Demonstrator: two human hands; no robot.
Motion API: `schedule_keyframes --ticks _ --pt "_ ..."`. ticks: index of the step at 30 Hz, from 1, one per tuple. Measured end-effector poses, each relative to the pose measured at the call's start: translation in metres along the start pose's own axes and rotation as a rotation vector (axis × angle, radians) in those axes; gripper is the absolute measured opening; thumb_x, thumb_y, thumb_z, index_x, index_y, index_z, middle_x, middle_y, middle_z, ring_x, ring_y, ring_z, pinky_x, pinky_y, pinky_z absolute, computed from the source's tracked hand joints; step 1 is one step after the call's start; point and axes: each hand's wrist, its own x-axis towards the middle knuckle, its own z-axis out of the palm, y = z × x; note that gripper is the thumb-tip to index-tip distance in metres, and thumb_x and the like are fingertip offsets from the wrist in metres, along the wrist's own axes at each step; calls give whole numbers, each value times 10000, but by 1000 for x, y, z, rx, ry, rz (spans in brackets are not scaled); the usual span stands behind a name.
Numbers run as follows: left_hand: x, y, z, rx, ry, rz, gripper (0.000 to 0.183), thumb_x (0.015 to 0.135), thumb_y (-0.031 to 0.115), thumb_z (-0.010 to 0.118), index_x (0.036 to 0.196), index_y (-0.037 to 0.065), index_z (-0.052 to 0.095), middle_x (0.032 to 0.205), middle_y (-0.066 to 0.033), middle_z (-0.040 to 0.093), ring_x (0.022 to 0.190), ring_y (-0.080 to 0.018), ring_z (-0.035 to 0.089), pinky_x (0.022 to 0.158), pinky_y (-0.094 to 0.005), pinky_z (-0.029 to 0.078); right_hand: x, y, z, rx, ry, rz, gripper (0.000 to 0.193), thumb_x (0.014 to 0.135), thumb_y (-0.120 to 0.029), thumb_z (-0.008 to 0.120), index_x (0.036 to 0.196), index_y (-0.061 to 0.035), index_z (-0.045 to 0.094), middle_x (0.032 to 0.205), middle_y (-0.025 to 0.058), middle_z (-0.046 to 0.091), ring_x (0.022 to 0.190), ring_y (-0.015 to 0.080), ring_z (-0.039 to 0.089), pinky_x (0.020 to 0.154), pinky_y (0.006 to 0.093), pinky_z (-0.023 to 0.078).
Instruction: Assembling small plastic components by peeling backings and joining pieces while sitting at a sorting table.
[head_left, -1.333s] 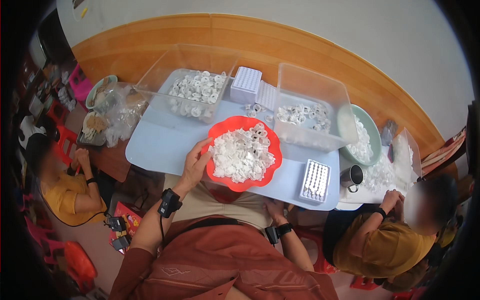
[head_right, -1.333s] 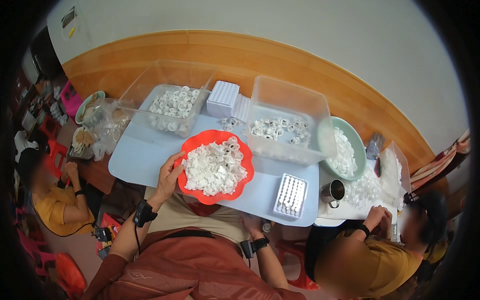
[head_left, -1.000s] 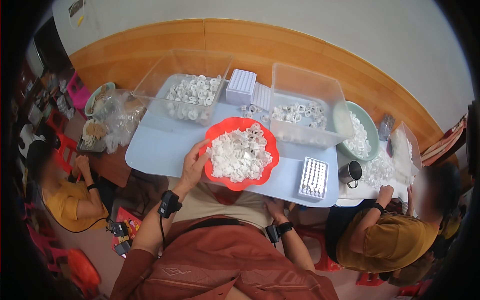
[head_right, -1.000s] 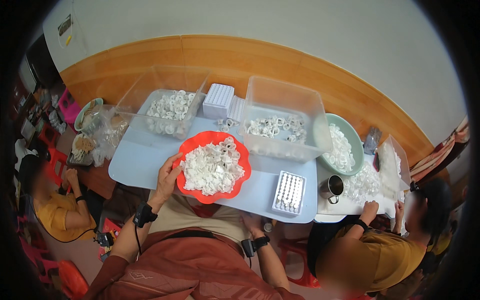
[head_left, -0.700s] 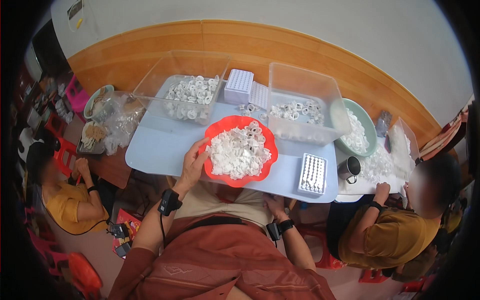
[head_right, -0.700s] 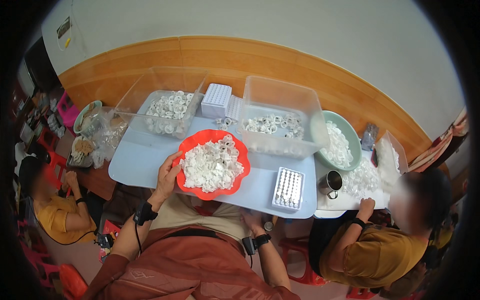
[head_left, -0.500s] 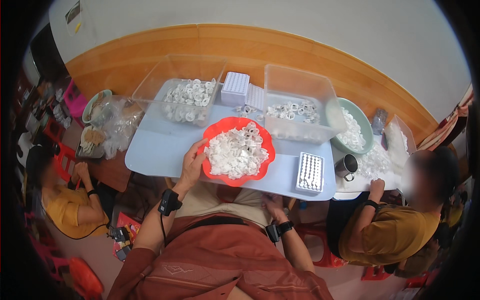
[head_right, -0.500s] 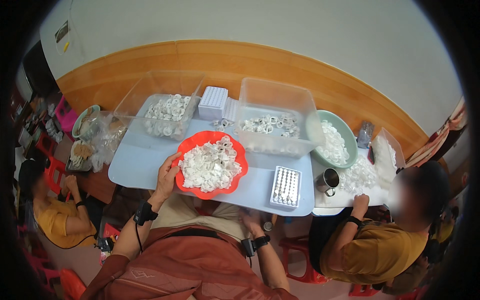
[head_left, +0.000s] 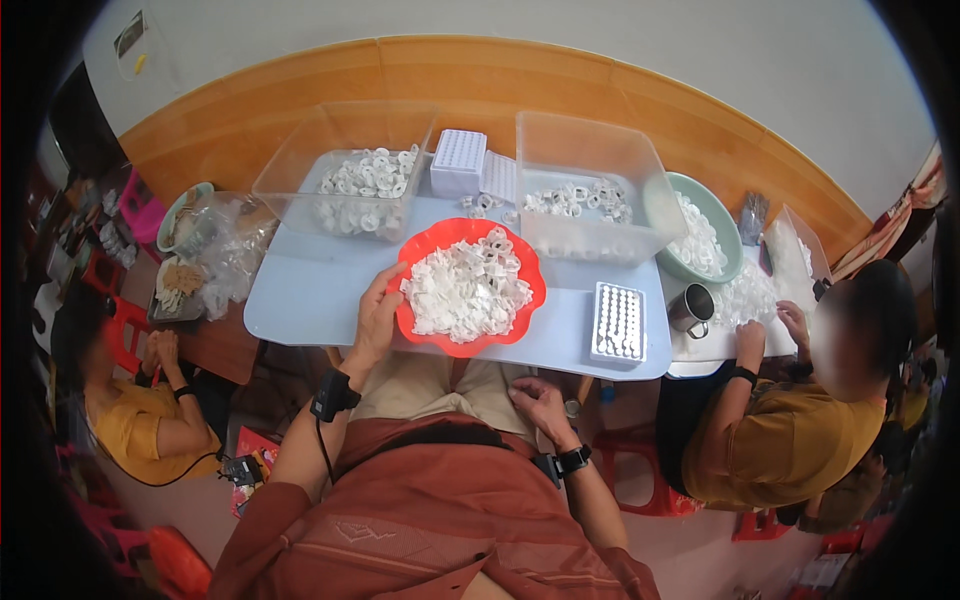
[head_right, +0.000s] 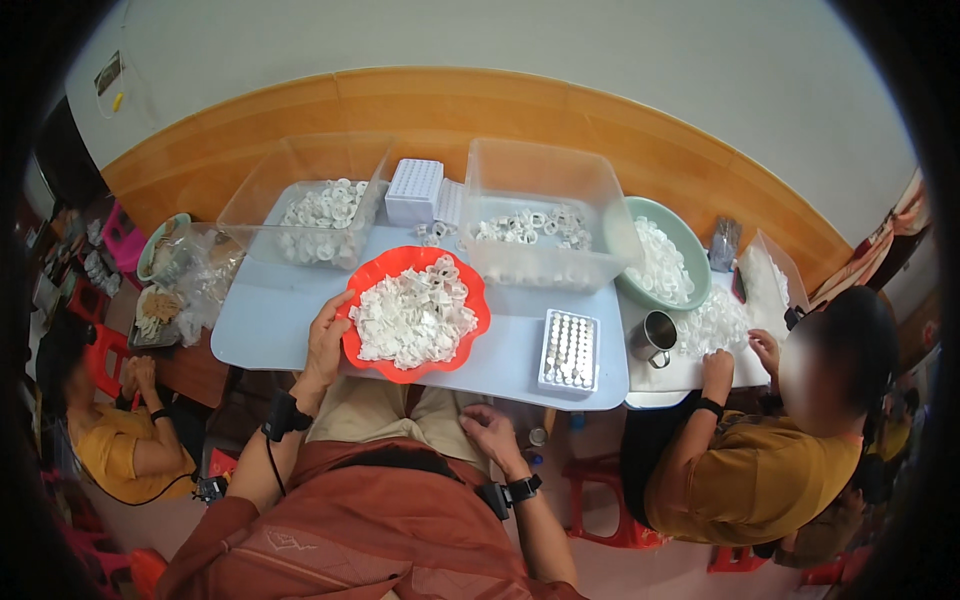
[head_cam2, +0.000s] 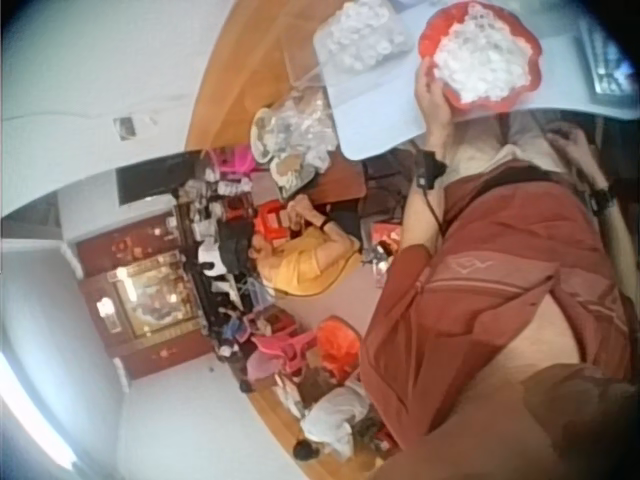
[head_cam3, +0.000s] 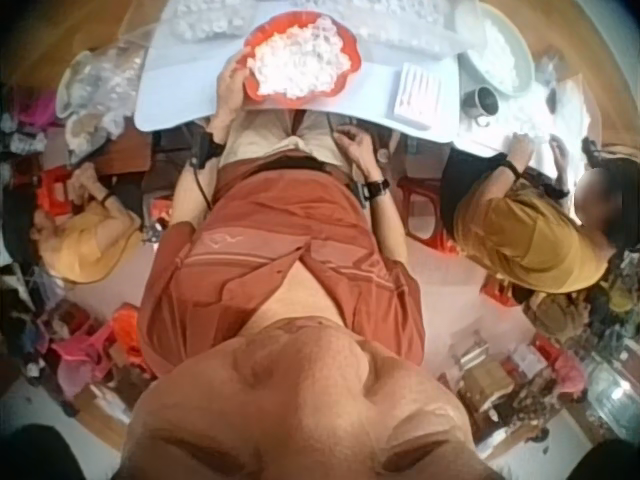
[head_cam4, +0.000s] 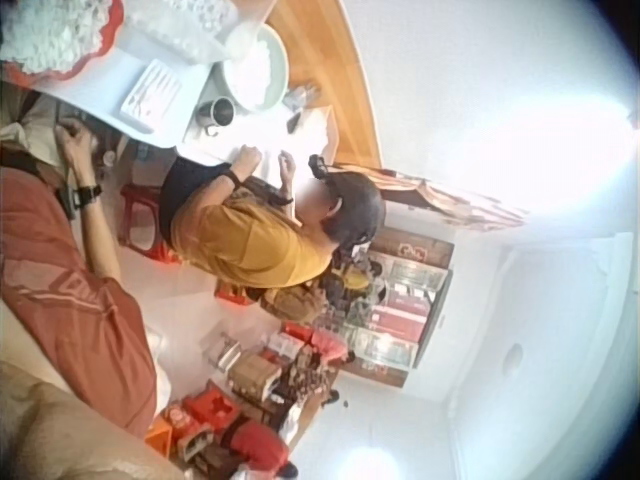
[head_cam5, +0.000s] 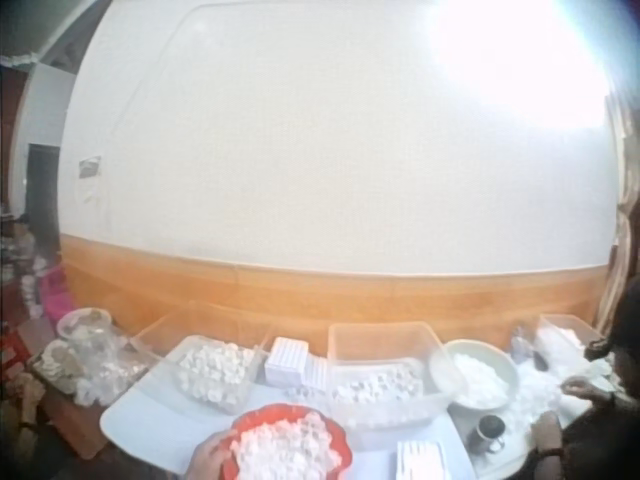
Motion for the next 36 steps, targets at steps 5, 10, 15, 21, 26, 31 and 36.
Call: schedule_keyframes --ticks 5,10,15,21,26,31,36 --pt "1 -3 -2 5 -4 17 499 909 98 457 1391 -17 522 1263 -104 613 1101 -139 554 995 -266 419 -29 -3 -14 -30 14 -24 267 870 -172 737 1070 4 718 901 50 715 802 111 625 726 266 508" --pt "1 0 0 3 -18 10 495 912 93 456 1391 -13 524 1264 -103 611 1102 -141 554 995 -268 421 -54 -17 -23 9 74 24 233 871 -141 737 1046 11 715 868 33 699 772 87 612 697 250 500" --pt "1 4 1 -60 -8 -40 485 925 80 447 1397 -5 519 1273 -101 605 1115 -149 555 1001 -275 424 -62 -63 -24 41 154 -22 198 881 -115 727 1026 18 705 861 13 688 732 66 589 667 234 484" --pt "2 5 1 -51 -8 -60 442 983 151 498 1392 -17 517 1294 -105 597 1157 -157 547 1024 -282 415 -52 -142 -23 -85 254 -325 94 914 -49 693 990 5 684 728 -26 625 643 29 529 570 196 427" --pt "0 10 4 -17 -25 -76 474 1004 267 568 1374 -27 529 1297 -110 597 1177 -166 542 1035 -289 409 -17 -206 -12 -328 306 -515 130 862 -43 722 981 -7 686 787 37 648 621 90 548 570 242 444" --pt "0 9 -2 99 -45 -14 515 982 316 626 1354 -30 543 1292 -118 600 1182 -172 543 1039 -301 413 28 -228 -2 -710 260 -565 214 844 -124 710 1045 -52 693 975 128 661 677 288 642 624 395 498" --pt "-1 6 -6 38 -66 -15 532 938 286 699 1340 -29 551 1270 -124 612 1169 -172 551 1028 -315 430 60 -232 8 -1045 254 -441 220 848 -180 684 1032 -59 671 1037 158 611 782 390 662 695 480 520"
